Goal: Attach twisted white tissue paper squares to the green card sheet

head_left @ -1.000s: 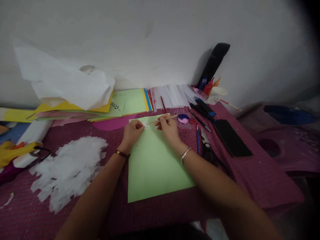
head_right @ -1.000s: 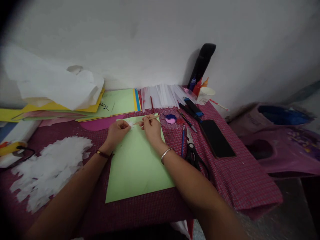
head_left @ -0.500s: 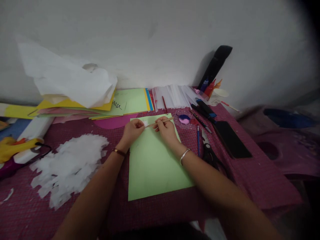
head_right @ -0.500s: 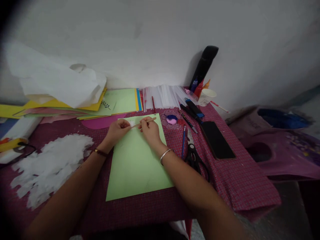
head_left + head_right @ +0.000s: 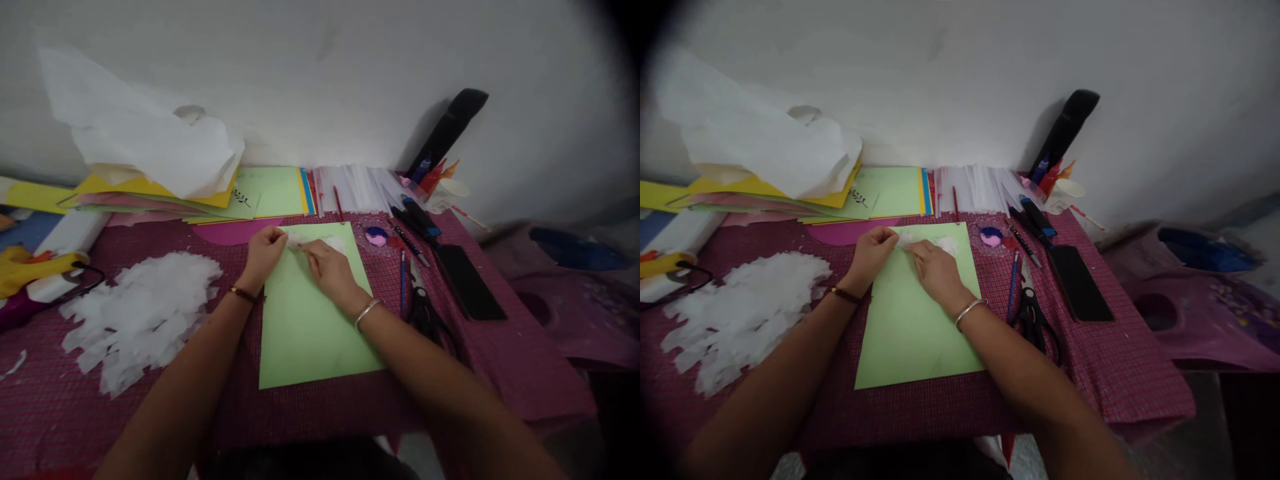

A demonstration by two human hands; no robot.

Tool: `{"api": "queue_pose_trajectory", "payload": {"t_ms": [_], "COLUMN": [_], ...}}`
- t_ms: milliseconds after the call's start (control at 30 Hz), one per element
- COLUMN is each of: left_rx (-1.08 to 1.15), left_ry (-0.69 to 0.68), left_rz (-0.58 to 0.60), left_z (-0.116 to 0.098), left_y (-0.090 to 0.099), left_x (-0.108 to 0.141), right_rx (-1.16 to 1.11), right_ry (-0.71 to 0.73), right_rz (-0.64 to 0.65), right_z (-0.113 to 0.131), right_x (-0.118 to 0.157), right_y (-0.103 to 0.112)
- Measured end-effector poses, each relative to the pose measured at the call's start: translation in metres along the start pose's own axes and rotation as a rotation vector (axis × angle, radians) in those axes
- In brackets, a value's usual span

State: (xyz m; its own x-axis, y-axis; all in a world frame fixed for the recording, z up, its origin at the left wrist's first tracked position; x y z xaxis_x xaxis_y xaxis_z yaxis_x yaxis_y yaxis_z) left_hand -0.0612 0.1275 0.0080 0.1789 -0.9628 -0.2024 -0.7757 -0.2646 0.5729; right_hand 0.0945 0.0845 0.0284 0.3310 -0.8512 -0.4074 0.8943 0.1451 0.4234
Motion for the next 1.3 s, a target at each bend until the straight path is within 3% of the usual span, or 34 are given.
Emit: {"api": "queue_pose_trajectory", "payload": {"t_ms": [100,233,333,433,500,533,600,667,767,867,1067,1200,1300], "left_rx": [-0.005,0.062,0.264,0.577,0.664,0.626,0.429,0.175,-0.128,-0.334,-0.830,-1.163,-1.285], "left_ry": [-0.005,0.022,0.101,0.203,0.164,0.112,0.040,0.020,0.078,0.065,-0.285,-0.273,-0.223], "left_rz": [0.008,0.043,-0.021,-0.215,-0.349,-0.363,-0.275,-0.126,0.125,0.289,0.363,0.290,0.282], "left_z": [0.003,0.007,0.005,0.000,-0.012,-0.022,-0.040,-0.043,-0.017,0.010,0.006,0.015,0.020], "left_y": [-0.003,-0.013,0.001,0.056,0.112,0.139,0.177,0.194,0.187,0.161,0.111,0.112,0.119], "left_x": [0.000,0.000,-0.002,-0.006,-0.007,-0.007,-0.007,0.000,0.021,0.049,0.098,0.100,0.095], "right_rx": [-0.050,-0.474,-0.791,-0.934,-0.958,-0.957,-0.945,-0.931,-0.917,-0.907,-0.837,-0.805,-0.791], "right_ry": [-0.040,-0.270,-0.509,-0.585,-0.580,-0.574,-0.546,-0.533,-0.544,-0.536,-0.524,-0.511,-0.512], "right_rz": [-0.022,-0.430,-0.544,-0.481,-0.433,-0.411,-0.359,-0.314,-0.286,-0.295,-0.274,-0.252,-0.254], "right_z": [0.001,-0.034,-0.064,-0.069,-0.065,-0.064,-0.060,-0.059,-0.060,-0.059,-0.054,-0.052,-0.052], "right_x": [-0.002,-0.002,0.002,0.004,0.005,0.006,0.005,0.004,0.003,0.003,0.003,0.002,0.001], "right_y": [0.008,0.054,0.052,0.035,0.025,0.020,0.014,0.009,0.006,0.007,0.006,0.004,0.004]}}
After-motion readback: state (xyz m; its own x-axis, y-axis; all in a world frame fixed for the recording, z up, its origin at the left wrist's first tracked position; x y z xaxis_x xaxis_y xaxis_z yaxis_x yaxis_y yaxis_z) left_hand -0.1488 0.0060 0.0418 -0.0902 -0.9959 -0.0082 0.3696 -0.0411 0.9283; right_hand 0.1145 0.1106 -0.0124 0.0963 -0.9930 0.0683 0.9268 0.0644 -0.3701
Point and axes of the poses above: each hand's wrist, its own x-axis away from the middle knuckle, its own y-axis out of the back of the hand, z = x × y, the point moved 10 cm from there along -x, towards the middle knuckle, and after that the axes turned 10 degrees about -x, right-handed, at the moved point
